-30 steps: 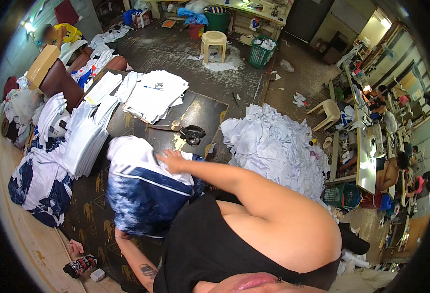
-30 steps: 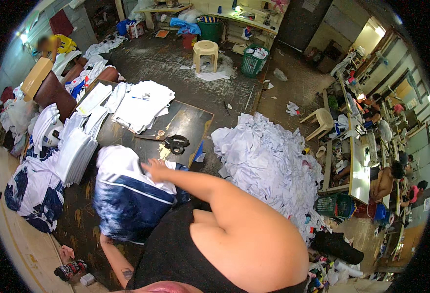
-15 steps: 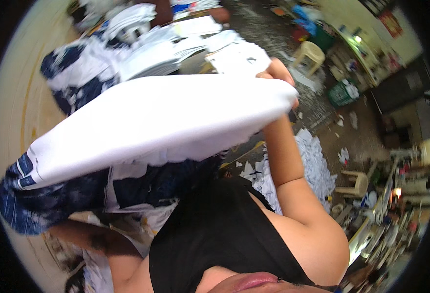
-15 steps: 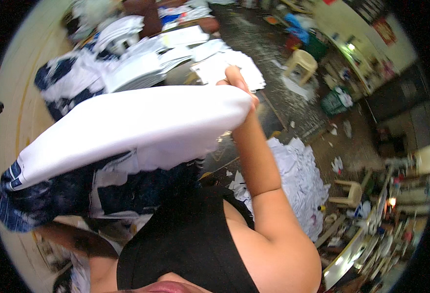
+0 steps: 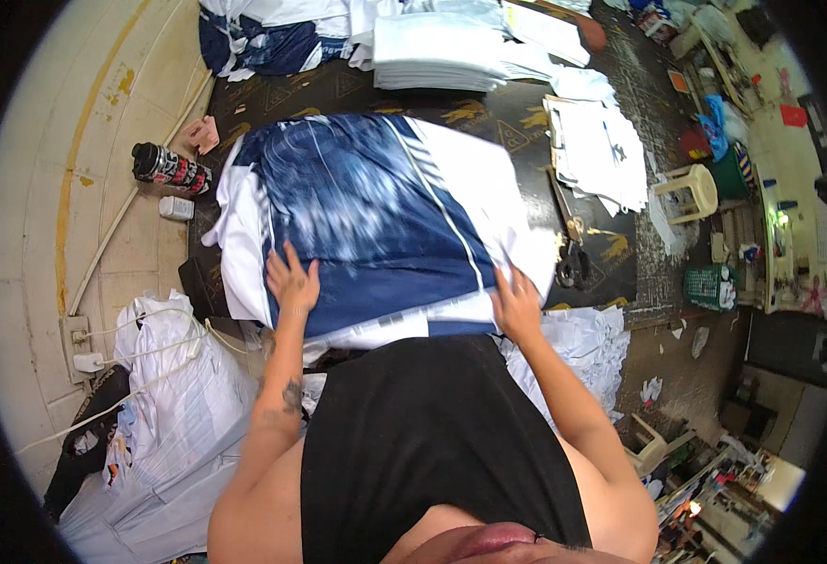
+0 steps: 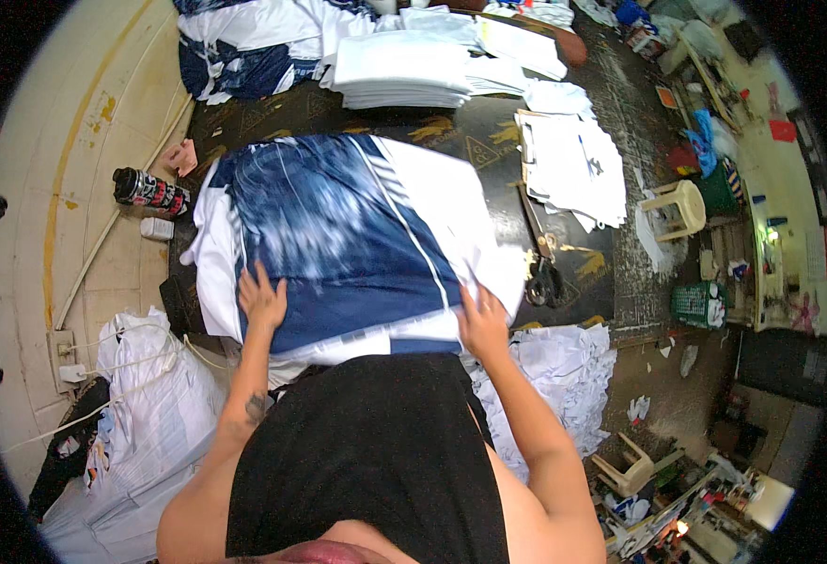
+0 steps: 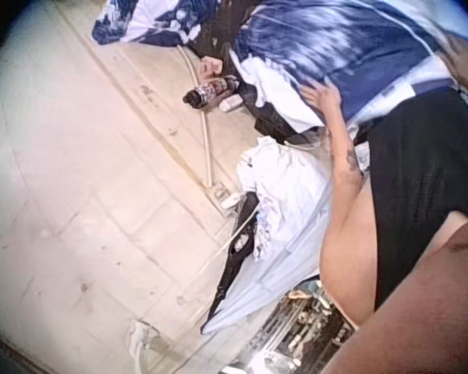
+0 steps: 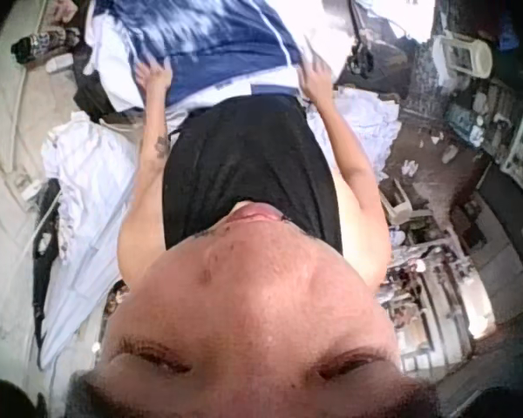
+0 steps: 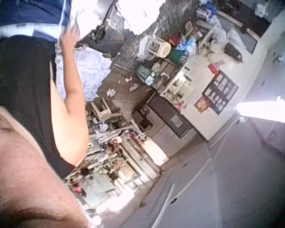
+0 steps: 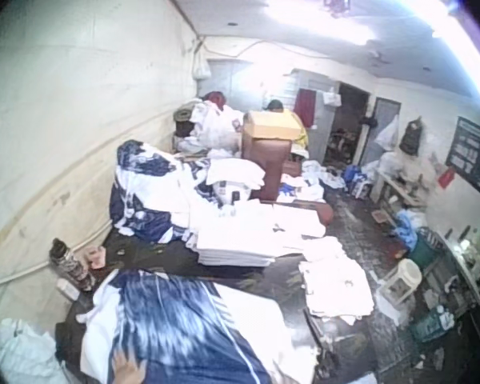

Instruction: The person repeatedly picks up a white t-shirt, lays it flat on a table, and uses shears to cut along the side seams, separating the front and back panels. The cut pieces are stacked on the table as the process continues with multiple shirts.

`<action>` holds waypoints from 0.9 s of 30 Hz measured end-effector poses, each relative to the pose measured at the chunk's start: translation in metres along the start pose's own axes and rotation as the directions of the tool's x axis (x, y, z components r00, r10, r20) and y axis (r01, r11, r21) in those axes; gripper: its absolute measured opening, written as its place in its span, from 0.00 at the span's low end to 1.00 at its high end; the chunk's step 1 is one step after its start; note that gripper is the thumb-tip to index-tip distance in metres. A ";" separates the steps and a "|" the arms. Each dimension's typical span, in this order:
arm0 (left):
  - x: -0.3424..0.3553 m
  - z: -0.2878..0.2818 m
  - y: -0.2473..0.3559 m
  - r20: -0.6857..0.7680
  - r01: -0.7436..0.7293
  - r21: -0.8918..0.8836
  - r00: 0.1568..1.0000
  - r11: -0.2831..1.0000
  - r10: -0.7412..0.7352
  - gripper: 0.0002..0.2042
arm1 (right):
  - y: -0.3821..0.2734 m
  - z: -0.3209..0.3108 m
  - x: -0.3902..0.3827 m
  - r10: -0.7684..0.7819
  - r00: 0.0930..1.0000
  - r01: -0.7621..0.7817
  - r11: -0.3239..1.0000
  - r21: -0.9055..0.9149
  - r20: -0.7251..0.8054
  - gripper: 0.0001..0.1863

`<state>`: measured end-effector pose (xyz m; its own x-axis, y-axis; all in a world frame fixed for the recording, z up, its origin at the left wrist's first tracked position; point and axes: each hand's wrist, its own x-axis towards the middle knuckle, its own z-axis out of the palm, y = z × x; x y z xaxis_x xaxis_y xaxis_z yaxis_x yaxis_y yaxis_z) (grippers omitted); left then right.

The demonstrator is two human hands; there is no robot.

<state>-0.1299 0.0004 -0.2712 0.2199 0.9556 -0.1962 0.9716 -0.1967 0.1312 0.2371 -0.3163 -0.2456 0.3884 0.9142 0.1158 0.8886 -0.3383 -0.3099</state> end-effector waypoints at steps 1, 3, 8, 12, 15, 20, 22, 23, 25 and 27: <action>-0.022 0.001 -0.013 -0.058 0.025 0.063 0.998 0.998 -0.021 0.43 | 0.004 -0.009 -0.027 0.032 0.999 -0.032 0.999 -0.003 0.002 0.28; -0.058 0.001 -0.011 0.031 0.181 -0.023 0.983 0.983 -0.180 0.45 | -0.008 -0.018 -0.065 0.230 0.968 -0.241 0.963 0.122 0.098 0.21; -0.020 -0.011 0.062 0.422 0.254 -0.019 0.879 0.967 -0.223 0.46 | -0.032 0.000 0.033 -0.132 0.766 0.206 0.978 -0.046 0.629 0.33; 0.189 -0.060 0.061 0.202 -0.074 -0.298 0.969 0.952 0.139 0.43 | 0.071 -0.017 0.257 0.170 0.711 -0.090 0.984 -0.150 0.683 0.32; 0.306 -0.093 0.051 -0.235 -0.498 -0.240 0.862 0.833 0.448 0.31 | 0.131 -0.037 0.337 -0.104 0.986 0.128 0.975 -0.183 0.133 0.37; 0.252 -0.070 0.073 0.326 -0.208 -0.353 0.886 0.912 0.328 0.39 | 0.080 -0.014 0.222 -0.186 0.938 0.132 0.972 0.195 0.291 0.39; 0.193 -0.037 0.064 0.301 0.032 0.036 0.953 0.999 -0.042 0.46 | 0.061 -0.016 0.140 -0.114 0.896 0.139 0.990 -0.027 0.430 0.45; 0.182 -0.025 0.050 0.117 -0.005 0.081 0.993 0.997 -0.005 0.46 | 0.064 -0.024 0.107 -0.157 0.916 0.211 0.972 -0.108 0.368 0.42; 0.185 -0.008 0.012 -0.229 -0.175 0.153 0.951 0.973 0.207 0.45 | 0.086 -0.042 0.063 0.073 0.977 -0.040 0.986 -0.163 0.201 0.37; 0.216 -0.003 -0.023 -0.314 -0.344 0.151 0.872 0.927 0.375 0.44 | 0.112 -0.059 0.034 0.362 0.924 -0.345 0.928 -0.140 0.120 0.35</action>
<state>-0.1051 0.2126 -0.3136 0.5285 0.8289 0.1834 0.8382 -0.5438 0.0423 0.3641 -0.3363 -0.2211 0.6515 0.7494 -0.1180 0.7247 -0.6608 -0.1951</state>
